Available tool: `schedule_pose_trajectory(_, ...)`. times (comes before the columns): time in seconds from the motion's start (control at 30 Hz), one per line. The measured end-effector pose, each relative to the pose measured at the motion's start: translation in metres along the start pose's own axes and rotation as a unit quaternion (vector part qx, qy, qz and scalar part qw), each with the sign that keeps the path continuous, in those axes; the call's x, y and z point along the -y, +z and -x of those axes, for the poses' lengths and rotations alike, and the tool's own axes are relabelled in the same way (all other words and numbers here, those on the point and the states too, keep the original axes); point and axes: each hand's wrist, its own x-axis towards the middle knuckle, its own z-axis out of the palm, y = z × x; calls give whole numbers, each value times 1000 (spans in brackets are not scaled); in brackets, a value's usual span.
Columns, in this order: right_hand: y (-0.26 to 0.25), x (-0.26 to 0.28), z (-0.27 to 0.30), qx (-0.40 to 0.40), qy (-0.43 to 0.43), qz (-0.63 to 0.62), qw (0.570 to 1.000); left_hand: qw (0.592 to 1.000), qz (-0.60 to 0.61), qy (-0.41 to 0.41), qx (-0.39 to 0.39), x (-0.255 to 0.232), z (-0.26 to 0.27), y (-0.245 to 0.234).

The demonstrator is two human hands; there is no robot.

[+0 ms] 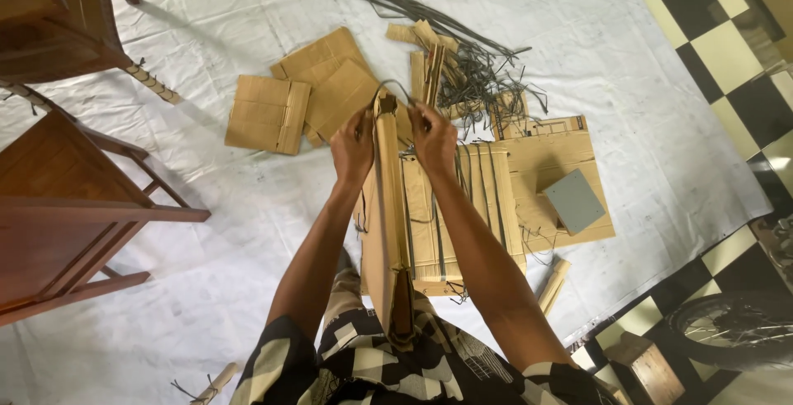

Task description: Bundling furniture components and cardboard using synthetic strips and tying them securely.

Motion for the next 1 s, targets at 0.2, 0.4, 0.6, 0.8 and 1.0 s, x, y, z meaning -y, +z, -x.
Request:
schedule_pose_trajectory(0.2, -23, 36, 48, 49, 33, -6, 998, 994, 53, -81, 44, -3, 38, -1)
schedule_pose_trajectory(0.4, -11, 24, 92, 2, -40, -24, 999, 992, 57, -102, 43, -8, 71, -6)
schedule_pose_trajectory(0.6, -41, 44, 139, 64, 11, -17, 998, 993, 52, -102, 37, -6, 138, -18)
schedule_pose_trajectory(0.8, -71, 46, 183, 129, 68, -77, 986, 991, 71, -117, 6, -11, 203, -36)
schedule_pose_trajectory(1.0, -94, 44, 211, 160, 49, -118, 979, 986, 74, -147, -21, -10, 258, -34)
